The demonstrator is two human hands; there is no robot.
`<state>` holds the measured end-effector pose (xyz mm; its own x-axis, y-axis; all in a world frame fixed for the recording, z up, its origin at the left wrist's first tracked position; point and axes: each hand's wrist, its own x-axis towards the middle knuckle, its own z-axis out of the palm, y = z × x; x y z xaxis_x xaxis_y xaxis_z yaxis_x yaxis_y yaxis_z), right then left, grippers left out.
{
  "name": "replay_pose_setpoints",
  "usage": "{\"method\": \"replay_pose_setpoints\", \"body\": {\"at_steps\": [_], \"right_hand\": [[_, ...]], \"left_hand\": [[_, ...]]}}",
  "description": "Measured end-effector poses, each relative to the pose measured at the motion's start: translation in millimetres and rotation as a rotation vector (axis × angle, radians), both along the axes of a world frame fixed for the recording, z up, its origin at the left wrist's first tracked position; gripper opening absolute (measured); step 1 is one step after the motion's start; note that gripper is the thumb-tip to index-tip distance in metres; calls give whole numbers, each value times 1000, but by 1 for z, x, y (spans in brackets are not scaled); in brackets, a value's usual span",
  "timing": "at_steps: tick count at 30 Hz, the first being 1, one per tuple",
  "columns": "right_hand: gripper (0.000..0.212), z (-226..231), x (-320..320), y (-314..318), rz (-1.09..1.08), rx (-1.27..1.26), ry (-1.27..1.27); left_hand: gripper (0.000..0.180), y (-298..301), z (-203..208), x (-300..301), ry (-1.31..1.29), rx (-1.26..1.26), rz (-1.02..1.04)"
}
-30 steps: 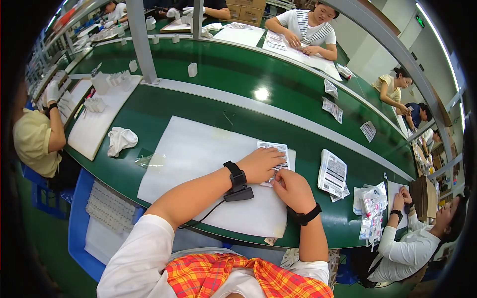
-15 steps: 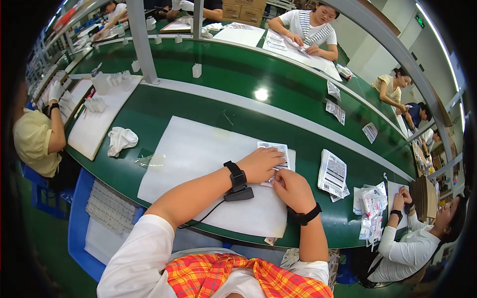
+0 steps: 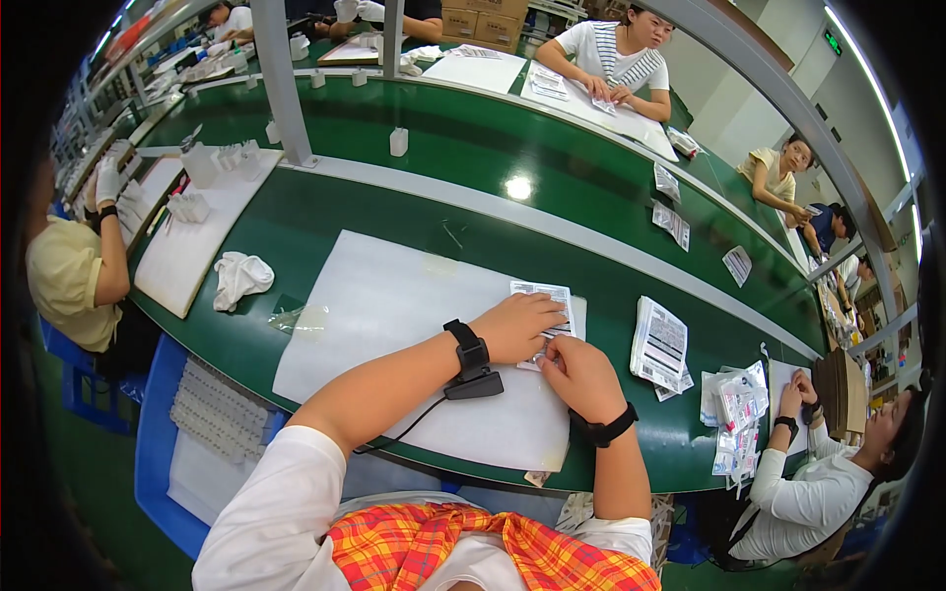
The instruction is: The person picks up a white component and a plastic pouch, slides the component into the pouch, and presses the adhesive strip closed before placing it on a stack.
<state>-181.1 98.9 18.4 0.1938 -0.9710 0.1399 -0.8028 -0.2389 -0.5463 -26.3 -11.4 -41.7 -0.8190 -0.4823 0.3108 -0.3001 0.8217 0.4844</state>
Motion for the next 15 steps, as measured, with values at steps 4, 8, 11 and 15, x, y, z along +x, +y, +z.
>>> {"method": "replay_pose_setpoints", "body": {"at_steps": [4, 8, 11, 15], "right_hand": [[16, -1, -1, 0, 3, -14, 1], [16, 0, -1, 0, 2, -5, 1], [16, 2, 2, -2, 0, 11, 3], [16, 2, 4, -3, 10, 31, 20]], "left_hand": [[45, 1, 5, -1, -18, 13, 5], [47, 1, 4, -1, -29, 25, 4], [44, -2, -1, 1, 3, -2, 2], [44, -1, -5, 1, 50, -12, 32]]}}
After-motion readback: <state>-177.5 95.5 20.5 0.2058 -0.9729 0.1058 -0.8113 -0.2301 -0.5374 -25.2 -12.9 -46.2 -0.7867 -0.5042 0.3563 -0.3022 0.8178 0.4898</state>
